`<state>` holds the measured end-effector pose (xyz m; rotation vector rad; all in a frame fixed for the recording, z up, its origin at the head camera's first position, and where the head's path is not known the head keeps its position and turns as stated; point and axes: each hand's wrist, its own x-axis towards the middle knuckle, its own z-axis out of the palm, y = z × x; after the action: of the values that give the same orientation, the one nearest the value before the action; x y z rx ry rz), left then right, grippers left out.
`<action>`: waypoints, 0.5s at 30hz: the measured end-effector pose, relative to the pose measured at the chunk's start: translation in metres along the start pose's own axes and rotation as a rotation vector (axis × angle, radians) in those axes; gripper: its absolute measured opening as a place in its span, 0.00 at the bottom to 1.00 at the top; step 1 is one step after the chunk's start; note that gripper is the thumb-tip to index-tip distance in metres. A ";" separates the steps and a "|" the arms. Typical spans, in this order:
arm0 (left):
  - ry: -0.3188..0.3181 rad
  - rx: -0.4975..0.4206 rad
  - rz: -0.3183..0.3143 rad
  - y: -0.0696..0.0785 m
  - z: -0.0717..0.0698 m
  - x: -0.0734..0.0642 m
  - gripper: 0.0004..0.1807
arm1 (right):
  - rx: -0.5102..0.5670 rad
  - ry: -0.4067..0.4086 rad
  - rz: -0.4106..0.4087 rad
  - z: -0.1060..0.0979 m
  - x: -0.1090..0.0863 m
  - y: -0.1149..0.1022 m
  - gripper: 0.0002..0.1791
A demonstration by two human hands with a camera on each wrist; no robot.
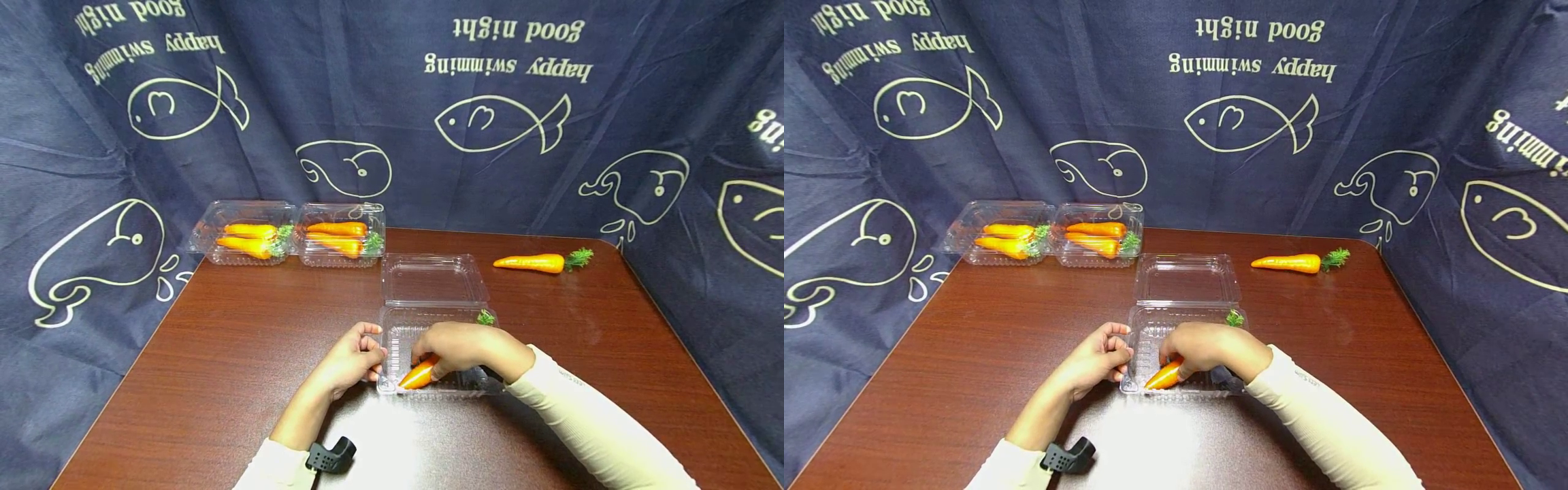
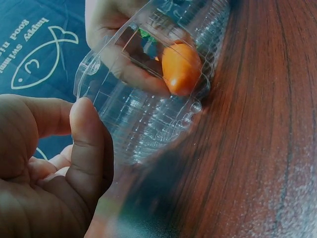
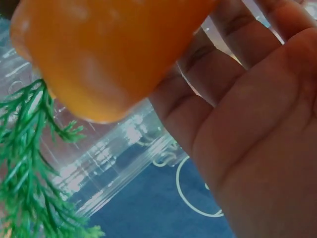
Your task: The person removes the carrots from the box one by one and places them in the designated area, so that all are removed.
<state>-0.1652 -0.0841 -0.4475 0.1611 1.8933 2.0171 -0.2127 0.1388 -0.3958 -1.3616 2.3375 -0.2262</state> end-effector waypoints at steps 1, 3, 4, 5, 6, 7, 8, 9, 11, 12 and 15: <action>-0.001 -0.001 0.000 0.000 0.000 0.000 0.25 | -0.003 -0.003 0.004 0.000 0.000 0.000 0.13; 0.000 -0.001 0.000 0.000 0.000 0.000 0.25 | -0.007 -0.005 0.004 0.001 0.001 0.000 0.11; 0.001 -0.001 -0.001 0.000 0.000 0.000 0.25 | -0.006 -0.003 0.002 0.001 0.001 0.000 0.11; 0.001 -0.001 -0.002 0.000 -0.001 0.000 0.25 | -0.007 -0.002 -0.001 0.001 0.001 0.000 0.11; 0.001 -0.001 -0.002 0.000 -0.001 0.000 0.25 | -0.006 -0.001 -0.002 0.001 0.000 0.000 0.10; 0.002 -0.001 -0.003 0.000 -0.001 0.000 0.25 | -0.006 0.002 -0.006 0.000 0.000 0.000 0.10; 0.003 0.000 -0.005 0.000 -0.001 0.000 0.25 | -0.008 0.007 -0.015 0.000 0.000 0.000 0.10; 0.003 0.000 -0.007 0.000 -0.001 0.000 0.25 | -0.012 0.012 -0.022 -0.001 0.000 0.000 0.11; 0.003 0.001 -0.011 0.001 0.000 0.000 0.25 | -0.022 0.023 -0.035 -0.002 -0.001 -0.001 0.11; 0.004 0.002 -0.011 0.001 0.000 0.000 0.25 | -0.027 0.029 -0.040 -0.003 -0.002 -0.001 0.11; 0.005 0.003 -0.011 0.001 0.000 -0.001 0.25 | -0.045 0.046 -0.048 -0.005 -0.003 -0.003 0.11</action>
<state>-0.1650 -0.0844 -0.4464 0.1458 1.8961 2.0097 -0.2111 0.1400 -0.3899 -1.4490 2.3626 -0.2226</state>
